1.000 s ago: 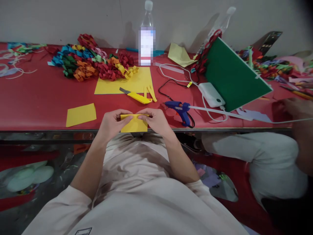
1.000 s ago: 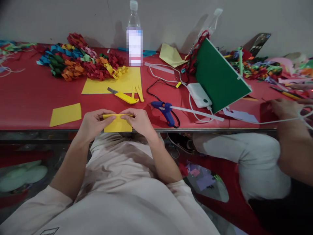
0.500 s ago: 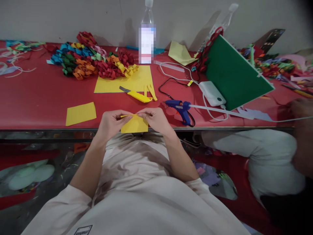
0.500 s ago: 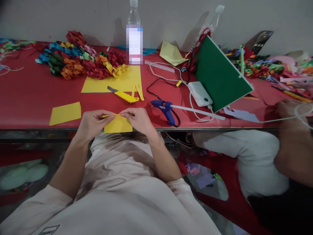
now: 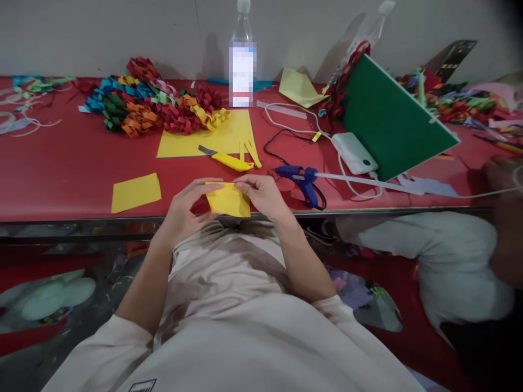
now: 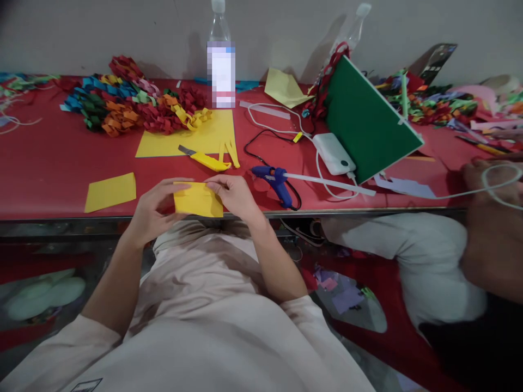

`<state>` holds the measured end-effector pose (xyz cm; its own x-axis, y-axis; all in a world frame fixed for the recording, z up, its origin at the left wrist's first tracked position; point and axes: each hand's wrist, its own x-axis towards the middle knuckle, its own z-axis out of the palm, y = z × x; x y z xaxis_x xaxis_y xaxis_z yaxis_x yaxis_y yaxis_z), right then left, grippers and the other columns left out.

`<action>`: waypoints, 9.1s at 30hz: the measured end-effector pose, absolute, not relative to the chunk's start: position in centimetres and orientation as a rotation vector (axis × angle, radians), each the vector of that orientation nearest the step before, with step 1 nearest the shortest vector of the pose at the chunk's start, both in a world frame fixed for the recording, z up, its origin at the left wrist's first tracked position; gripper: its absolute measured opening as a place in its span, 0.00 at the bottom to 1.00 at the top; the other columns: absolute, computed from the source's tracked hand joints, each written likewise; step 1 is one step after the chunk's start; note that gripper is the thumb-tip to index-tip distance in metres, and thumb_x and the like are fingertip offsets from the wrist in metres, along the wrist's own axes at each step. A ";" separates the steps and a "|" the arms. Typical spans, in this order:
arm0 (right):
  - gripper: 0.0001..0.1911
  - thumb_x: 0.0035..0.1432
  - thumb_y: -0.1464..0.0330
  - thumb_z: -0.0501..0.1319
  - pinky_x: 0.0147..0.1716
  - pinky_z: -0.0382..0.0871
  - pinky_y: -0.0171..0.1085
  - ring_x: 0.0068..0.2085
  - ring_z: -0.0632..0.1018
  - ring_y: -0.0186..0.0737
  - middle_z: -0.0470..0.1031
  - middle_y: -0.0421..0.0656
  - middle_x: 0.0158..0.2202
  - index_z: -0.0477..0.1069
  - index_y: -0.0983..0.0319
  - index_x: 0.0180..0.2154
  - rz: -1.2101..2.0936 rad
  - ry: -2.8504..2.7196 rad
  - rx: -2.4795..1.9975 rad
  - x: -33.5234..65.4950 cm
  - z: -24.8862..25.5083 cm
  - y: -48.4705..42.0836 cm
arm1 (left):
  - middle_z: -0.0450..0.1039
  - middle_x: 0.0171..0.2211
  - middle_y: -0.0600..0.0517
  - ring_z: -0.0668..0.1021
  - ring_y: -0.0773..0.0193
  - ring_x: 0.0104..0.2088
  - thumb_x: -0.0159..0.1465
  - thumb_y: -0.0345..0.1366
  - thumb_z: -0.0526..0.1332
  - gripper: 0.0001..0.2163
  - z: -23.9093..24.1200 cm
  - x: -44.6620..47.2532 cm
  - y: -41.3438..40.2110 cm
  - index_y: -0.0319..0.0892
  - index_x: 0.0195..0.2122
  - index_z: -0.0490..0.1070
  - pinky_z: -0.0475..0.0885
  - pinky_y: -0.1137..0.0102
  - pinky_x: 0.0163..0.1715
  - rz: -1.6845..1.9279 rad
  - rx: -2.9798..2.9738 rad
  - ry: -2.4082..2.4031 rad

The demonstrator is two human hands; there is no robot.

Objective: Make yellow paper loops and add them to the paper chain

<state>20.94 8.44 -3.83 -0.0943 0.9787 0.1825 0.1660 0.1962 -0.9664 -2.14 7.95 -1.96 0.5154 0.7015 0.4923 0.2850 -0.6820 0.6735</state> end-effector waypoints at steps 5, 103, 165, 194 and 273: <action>0.14 0.61 0.61 0.65 0.35 0.69 0.34 0.34 0.78 0.37 0.84 0.44 0.37 0.83 0.65 0.40 1.036 -1.473 -1.150 20.9 -3.8 8.3 | 0.73 0.61 0.45 0.77 0.54 0.58 0.63 0.40 0.70 0.06 -2.0 -1.7 7.9 0.45 0.37 0.82 0.73 0.62 0.58 1.073 2.233 0.816; 0.27 0.67 0.46 0.57 0.22 0.67 0.30 0.27 0.84 0.38 0.83 0.45 0.33 0.73 0.63 0.48 1.408 -1.413 -0.978 20.7 -3.1 6.0 | 0.79 0.27 0.49 0.81 0.62 0.22 0.68 0.56 0.60 0.21 -2.7 -0.9 7.7 0.41 0.45 0.77 0.77 0.71 0.24 1.060 1.540 1.181; 0.20 0.58 0.60 0.70 0.33 0.81 0.32 0.36 0.87 0.41 0.85 0.44 0.34 0.80 0.63 0.50 1.387 -1.249 -1.117 20.7 -3.1 6.0 | 0.83 0.35 0.48 0.86 0.59 0.36 0.64 0.49 0.67 0.18 -3.0 0.0 7.2 0.38 0.43 0.80 0.85 0.67 0.40 1.124 1.377 1.245; 0.17 0.66 0.55 0.61 0.29 0.76 0.33 0.35 0.87 0.43 0.85 0.44 0.35 0.79 0.60 0.43 1.363 -1.449 -0.985 20.7 -2.2 4.4 | 0.84 0.36 0.49 0.86 0.58 0.31 0.65 0.46 0.65 0.14 -1.6 -0.3 5.2 0.41 0.39 0.81 0.82 0.69 0.36 1.085 1.653 1.218; 0.09 0.72 0.69 0.56 0.50 0.70 0.43 0.47 0.77 0.44 0.79 0.48 0.45 0.75 0.61 0.45 0.176 -2.102 -1.199 20.8 -3.6 5.1 | 0.78 0.46 0.47 0.77 0.56 0.48 0.69 0.37 0.61 0.11 -2.3 -0.7 7.0 0.42 0.50 0.77 0.72 0.61 0.52 0.827 2.317 1.182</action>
<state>20.77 5.07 -3.63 -0.3261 0.7991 0.5051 0.7038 0.5620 -0.4346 -0.66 7.01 -2.26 0.4646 0.8261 0.3191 0.5832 -0.5566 0.5917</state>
